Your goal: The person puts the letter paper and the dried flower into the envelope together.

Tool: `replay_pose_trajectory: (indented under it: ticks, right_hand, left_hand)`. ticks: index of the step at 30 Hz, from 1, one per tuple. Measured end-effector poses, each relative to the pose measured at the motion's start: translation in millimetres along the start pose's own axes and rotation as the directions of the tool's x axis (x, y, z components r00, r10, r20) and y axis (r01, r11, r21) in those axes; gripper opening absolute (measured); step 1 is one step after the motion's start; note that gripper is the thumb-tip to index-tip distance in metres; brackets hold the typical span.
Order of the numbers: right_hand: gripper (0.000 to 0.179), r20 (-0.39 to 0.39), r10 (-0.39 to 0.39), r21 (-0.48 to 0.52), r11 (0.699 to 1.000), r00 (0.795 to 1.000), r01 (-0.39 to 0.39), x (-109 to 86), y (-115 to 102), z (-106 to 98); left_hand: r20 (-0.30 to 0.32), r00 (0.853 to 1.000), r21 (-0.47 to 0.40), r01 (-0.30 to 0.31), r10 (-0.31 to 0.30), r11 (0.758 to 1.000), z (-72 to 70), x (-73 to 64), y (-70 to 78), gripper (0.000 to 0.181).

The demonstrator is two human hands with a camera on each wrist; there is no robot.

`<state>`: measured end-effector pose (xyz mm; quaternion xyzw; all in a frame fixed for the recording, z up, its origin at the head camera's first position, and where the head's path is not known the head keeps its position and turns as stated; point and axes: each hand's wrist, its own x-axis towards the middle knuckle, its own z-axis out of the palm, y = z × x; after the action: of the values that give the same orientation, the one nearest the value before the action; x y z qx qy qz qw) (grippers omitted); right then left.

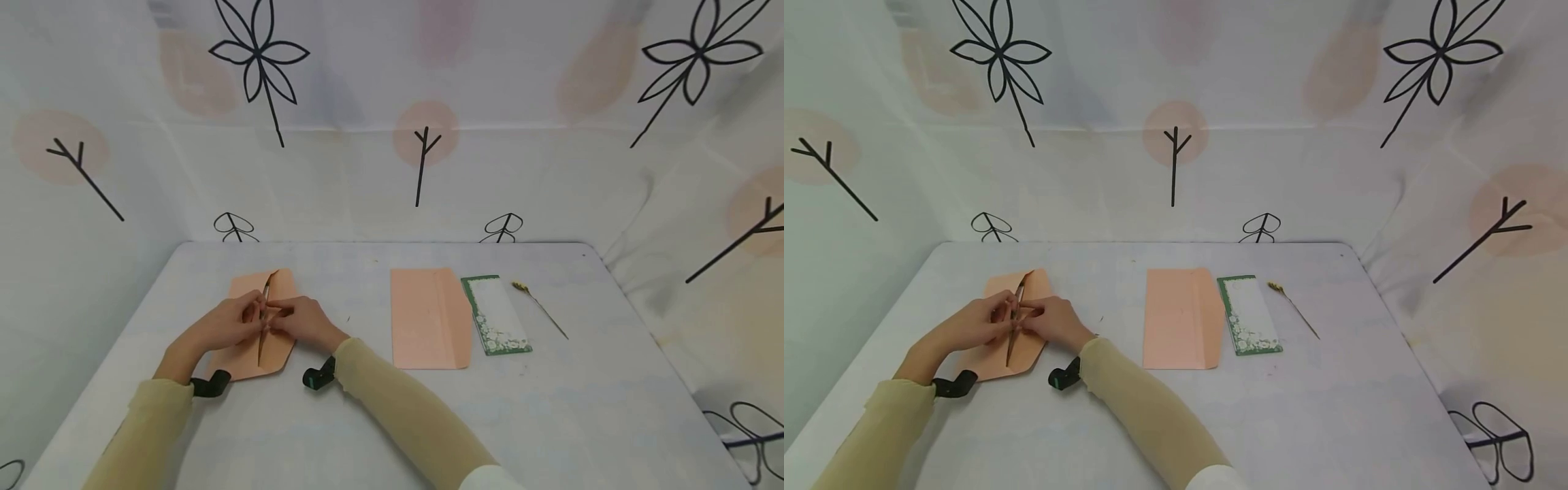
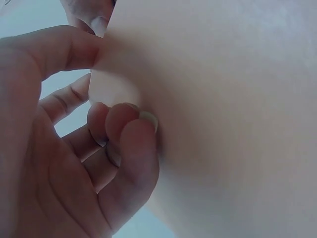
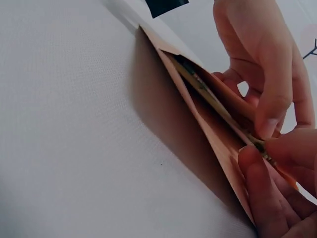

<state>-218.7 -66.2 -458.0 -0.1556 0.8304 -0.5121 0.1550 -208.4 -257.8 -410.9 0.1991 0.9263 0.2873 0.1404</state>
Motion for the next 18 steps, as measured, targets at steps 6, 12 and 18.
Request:
replay_pose_trajectory:
  ticks: [6,12,18]
  right_hand:
    - [0.039,-0.007,0.021,0.067,0.998,1.000,-0.020,-0.8,1,-5]
    - [0.035,-0.006,0.029,0.096,0.995,1.000,-0.028,-5.0,-2,-11]
    - [0.035,0.011,0.026,0.104,0.994,1.000,-0.027,-10.1,-6,-20]
  left_hand:
    - [0.024,0.999,0.005,0.041,-0.041,0.999,0.6,3.8,0.6,0.017]
    - [0.026,0.998,0.054,0.048,-0.049,0.997,3.0,7.2,0.1,0.018]
    - [0.040,0.997,0.073,0.061,-0.064,0.995,4.9,8.3,-1.3,0.025]
